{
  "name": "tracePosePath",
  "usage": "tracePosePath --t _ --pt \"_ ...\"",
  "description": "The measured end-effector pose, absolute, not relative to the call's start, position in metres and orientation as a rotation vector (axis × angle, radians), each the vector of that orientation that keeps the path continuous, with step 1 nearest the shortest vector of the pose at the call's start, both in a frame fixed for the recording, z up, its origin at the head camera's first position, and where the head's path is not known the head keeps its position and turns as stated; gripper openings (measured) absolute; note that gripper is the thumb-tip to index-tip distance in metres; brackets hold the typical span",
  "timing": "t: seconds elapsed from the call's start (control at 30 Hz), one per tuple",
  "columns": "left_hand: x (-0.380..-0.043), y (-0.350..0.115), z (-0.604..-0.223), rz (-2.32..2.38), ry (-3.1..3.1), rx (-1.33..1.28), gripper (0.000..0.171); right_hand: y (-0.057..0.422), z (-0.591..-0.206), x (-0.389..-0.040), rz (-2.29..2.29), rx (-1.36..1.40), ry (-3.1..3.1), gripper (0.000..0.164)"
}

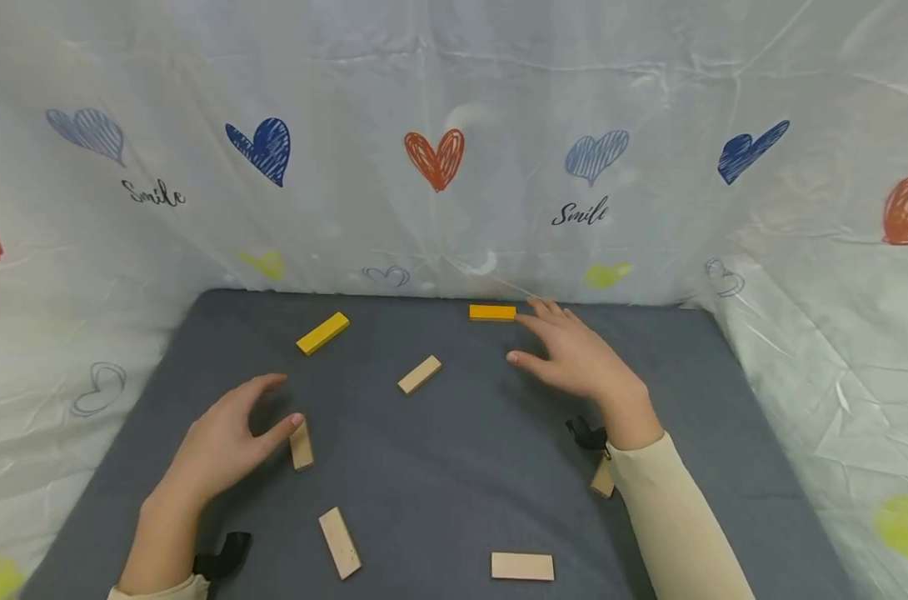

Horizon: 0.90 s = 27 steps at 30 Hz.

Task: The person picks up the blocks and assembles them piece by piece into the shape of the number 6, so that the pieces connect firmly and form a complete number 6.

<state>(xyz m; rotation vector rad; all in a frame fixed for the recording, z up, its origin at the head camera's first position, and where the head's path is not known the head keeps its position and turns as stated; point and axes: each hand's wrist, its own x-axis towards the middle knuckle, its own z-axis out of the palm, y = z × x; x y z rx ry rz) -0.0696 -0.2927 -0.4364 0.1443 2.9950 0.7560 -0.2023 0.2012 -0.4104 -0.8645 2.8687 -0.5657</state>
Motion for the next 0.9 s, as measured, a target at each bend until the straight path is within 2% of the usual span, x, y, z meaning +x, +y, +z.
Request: tracePosePath --t 0.17,0.37,0.67,0.9 --pt "-0.058 -0.298 -0.456 0.782 2.995 0.166 0.065 0.171 -0.410 -0.213 -0.606 -1.000 2.811 0.069" --pt "-0.046 -0.299 -0.468 0.904 2.999 0.208 0.070 0.135 -0.412 -0.226 -0.791 -1.081 2.674 0.067" --pt "-0.036 -0.305 -0.486 1.023 3.047 0.379 0.050 0.085 -0.442 -0.237 -1.038 -1.162 2.485 0.051" --pt "-0.030 -0.308 -0.501 1.151 3.085 0.473 0.051 0.046 -0.458 -0.238 -1.007 -1.208 2.449 0.047"
